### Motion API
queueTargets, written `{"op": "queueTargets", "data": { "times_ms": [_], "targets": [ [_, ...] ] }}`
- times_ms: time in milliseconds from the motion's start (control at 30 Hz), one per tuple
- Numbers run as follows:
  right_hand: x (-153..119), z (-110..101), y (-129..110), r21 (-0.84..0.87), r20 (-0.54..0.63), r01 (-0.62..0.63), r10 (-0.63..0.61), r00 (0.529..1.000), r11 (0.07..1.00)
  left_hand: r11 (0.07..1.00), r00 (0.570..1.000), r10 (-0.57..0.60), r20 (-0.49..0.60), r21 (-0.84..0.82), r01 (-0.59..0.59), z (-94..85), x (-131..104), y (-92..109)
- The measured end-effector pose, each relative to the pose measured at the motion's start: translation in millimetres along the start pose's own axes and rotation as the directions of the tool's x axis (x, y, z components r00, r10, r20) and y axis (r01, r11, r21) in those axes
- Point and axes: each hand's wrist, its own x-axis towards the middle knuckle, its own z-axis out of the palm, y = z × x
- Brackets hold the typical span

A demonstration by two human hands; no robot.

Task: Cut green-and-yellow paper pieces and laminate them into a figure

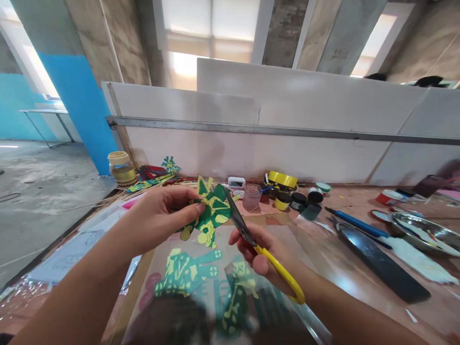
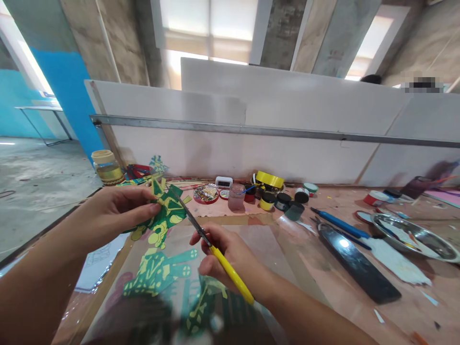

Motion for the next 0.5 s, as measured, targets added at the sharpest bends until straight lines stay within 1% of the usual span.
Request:
{"op": "queueTargets", "data": {
  "times_ms": [67, 233, 300, 400, 500],
  "targets": [
    [-0.6, 0.6, -0.2, 0.014, -0.004, -0.005, 0.005, 1.0, 1.0, 0.999, 1.0, -0.002, 0.017, -0.045, 0.002, -1.1, -0.6, -0.6],
    [-3.3, -5.9, 3.2, -0.079, 0.02, 0.075, -0.074, 0.997, 0.994, 0.999, 0.998, 0.031, 0.057, -0.015, -0.03, 1.6, -1.0, -3.3],
    [-3.9, -7.8, 4.3, -0.088, 0.019, 0.072, -0.071, 0.997, 0.993, 0.999, 0.996, 0.028, 0.083, -0.04, -0.025, 5.3, -0.7, -3.7],
    [-4.3, -7.3, 5.3, -0.065, 0.029, 0.05, -0.049, 0.998, 0.997, 0.998, 0.993, 0.017, 0.117, -0.064, -0.009, 10.8, -0.5, -4.1],
    [-3.8, -5.0, 7.2, -0.012, 0.029, 0.057, -0.057, 0.998, 0.998, 1.0, 0.991, 0.002, 0.135, -0.024, 0.001, 14.8, -0.9, -4.8]
  ]
}}
